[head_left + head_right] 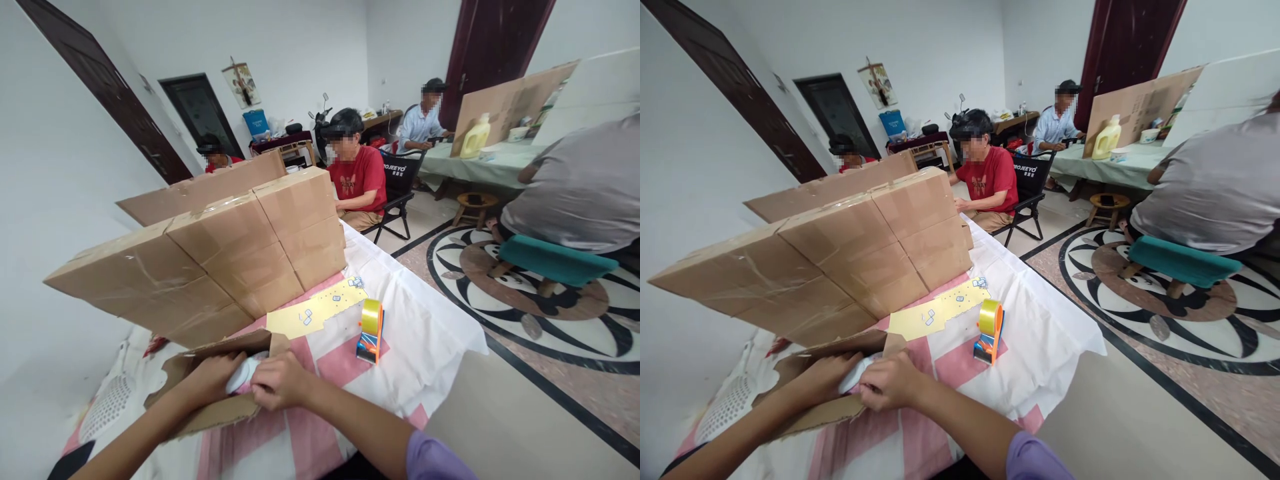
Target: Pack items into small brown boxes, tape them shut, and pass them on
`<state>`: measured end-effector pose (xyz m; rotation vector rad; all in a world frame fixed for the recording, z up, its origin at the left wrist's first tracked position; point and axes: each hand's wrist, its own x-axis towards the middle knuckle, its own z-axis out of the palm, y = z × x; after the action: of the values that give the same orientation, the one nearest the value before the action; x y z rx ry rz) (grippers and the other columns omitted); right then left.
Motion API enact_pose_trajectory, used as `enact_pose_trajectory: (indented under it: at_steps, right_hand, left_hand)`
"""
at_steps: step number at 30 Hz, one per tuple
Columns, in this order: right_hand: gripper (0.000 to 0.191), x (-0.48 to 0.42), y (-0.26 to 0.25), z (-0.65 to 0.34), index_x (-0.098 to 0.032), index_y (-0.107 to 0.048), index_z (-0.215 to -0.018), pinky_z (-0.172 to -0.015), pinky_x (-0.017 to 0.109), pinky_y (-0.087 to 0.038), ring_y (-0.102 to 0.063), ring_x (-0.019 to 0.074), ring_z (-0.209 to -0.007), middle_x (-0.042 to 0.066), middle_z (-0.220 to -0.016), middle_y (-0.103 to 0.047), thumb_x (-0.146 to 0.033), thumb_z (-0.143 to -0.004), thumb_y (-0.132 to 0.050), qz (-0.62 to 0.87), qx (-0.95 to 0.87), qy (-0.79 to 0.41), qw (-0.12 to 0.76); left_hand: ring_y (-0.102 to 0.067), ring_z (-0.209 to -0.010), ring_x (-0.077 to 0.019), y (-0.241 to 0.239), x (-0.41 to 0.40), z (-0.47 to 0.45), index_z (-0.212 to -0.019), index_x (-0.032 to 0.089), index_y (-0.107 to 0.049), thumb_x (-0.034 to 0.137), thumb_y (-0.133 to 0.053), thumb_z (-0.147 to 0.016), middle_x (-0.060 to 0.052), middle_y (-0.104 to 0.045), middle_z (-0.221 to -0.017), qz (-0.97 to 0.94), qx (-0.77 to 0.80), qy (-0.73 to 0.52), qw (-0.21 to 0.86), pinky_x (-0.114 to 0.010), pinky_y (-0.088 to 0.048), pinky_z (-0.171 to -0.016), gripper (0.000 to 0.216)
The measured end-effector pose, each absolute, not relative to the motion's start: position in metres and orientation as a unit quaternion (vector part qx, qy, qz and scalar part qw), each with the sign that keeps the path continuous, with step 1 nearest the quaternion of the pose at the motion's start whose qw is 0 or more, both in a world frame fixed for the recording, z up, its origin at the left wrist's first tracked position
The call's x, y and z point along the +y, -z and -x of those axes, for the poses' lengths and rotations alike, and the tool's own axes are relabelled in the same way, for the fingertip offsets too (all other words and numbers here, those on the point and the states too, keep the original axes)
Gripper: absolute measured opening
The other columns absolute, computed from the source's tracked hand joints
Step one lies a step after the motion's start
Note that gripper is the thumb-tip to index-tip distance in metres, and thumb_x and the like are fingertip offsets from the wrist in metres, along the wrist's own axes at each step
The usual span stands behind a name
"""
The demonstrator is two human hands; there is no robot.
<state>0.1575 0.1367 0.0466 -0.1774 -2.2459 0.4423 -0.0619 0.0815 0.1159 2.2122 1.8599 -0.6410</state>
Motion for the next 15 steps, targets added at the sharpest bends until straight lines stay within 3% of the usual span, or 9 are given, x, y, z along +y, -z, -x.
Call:
enact_pose_trajectory:
  at_steps: [7,11,15]
  right_hand:
    - [0.015,0.14,-0.062,-0.169,-0.021,-0.062,-0.077,-0.052,0.028,-0.028,-0.063,0.0108,-0.069,-0.004,-0.075,-0.071,-0.028,-0.088,-0.055,0.114,-0.91,-0.17,0.361]
    - [0.019,0.135,-0.069,-0.161,-0.021,-0.063,-0.075,-0.052,0.028,-0.03,-0.062,0.0124,-0.07,-0.003,-0.074,-0.071,-0.032,-0.089,-0.055,0.11,-0.918,-0.149,0.35]
    - [0.019,0.129,-0.069,-0.157,-0.021,-0.062,-0.073,-0.052,0.029,-0.03,-0.062,0.0121,-0.066,-0.004,-0.072,-0.07,-0.033,-0.088,-0.057,0.13,-0.912,-0.137,0.364]
  left_hand:
    - [-0.07,-0.098,-0.046,-0.116,0.089,0.054,-0.121,0.012,-0.061,0.046,-0.047,-0.085,-0.025,-0.071,-0.112,-0.729,0.645,0.22,0.067,-0.056,-0.054,-0.078,0.051]
    - [-0.068,-0.11,-0.0409,-0.115,0.099,0.051,-0.132,0.019,-0.059,0.043,-0.054,-0.081,-0.019,-0.071,-0.123,-0.722,0.649,0.208,0.115,-0.052,-0.054,-0.09,0.056]
    - [-0.06,-0.127,-0.0354,-0.138,0.073,0.091,-0.137,0.032,-0.057,0.06,-0.064,-0.077,-0.006,-0.064,-0.139,-0.697,0.698,0.037,0.161,-0.046,-0.049,-0.107,0.067]
